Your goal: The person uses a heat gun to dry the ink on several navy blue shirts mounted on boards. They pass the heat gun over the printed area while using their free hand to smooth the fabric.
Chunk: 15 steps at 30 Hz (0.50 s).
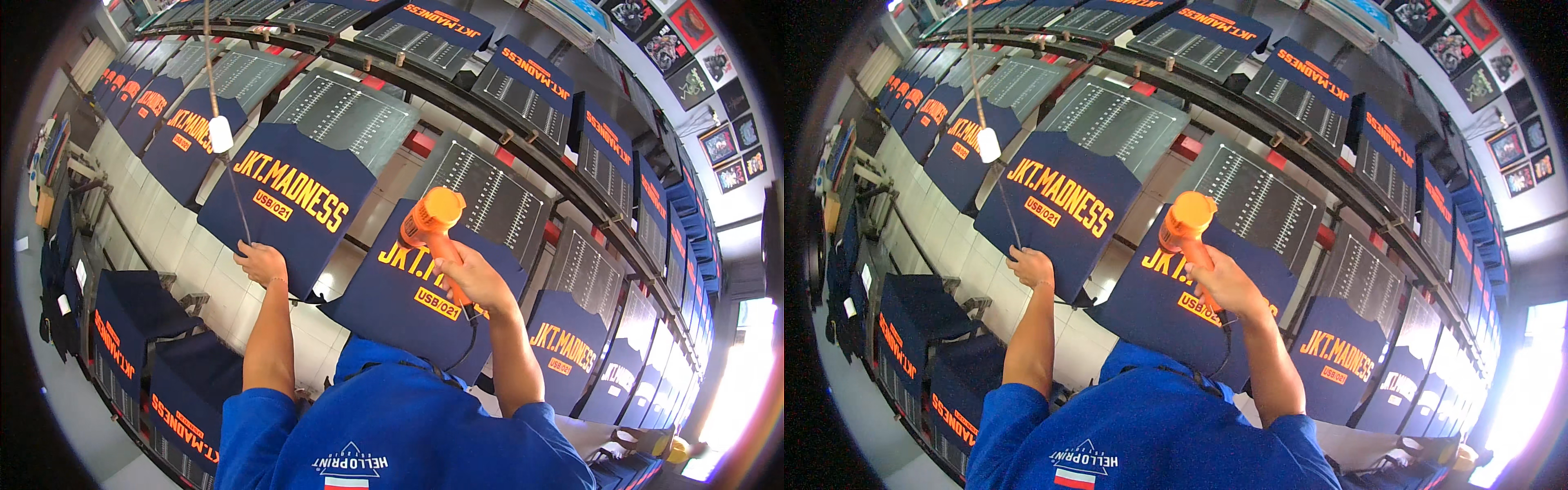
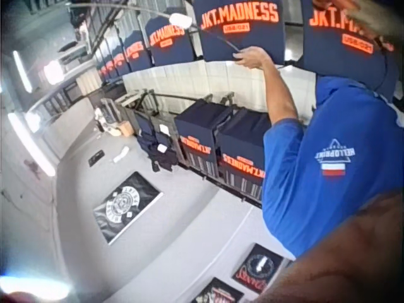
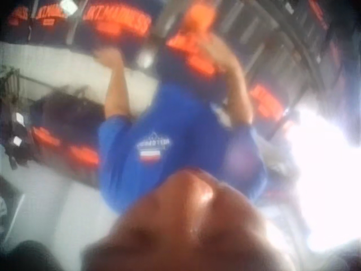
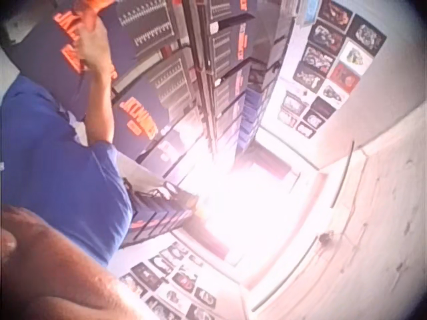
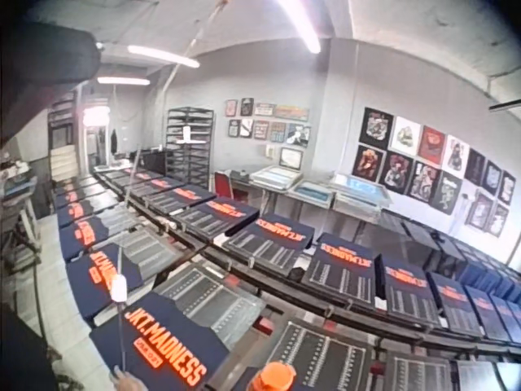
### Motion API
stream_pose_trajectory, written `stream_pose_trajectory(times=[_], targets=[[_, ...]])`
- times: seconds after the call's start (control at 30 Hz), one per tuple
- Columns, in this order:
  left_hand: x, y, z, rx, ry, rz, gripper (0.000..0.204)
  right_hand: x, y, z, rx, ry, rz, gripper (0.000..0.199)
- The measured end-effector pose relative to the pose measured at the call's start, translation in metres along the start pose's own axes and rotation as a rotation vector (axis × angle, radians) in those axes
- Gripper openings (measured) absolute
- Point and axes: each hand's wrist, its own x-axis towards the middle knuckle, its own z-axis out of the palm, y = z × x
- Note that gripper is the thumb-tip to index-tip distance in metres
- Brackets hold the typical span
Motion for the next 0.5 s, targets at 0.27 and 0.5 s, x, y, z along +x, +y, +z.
stream_pose_trajectory(times=[0.27, 0.5], targets=[[-0.002, 0.005, -0.004, 0.037, -0.006, -0.002, 0.045, 0.009, -0.003, 0.002, -0.003, -0.045, 0.015, 0.042], [-0.002, 0.006, -0.004, 0.063, -0.011, 0.001, 0.046, 0.010, -0.002, 0.009, -0.012, -0.001, 0.022, 0.042]])
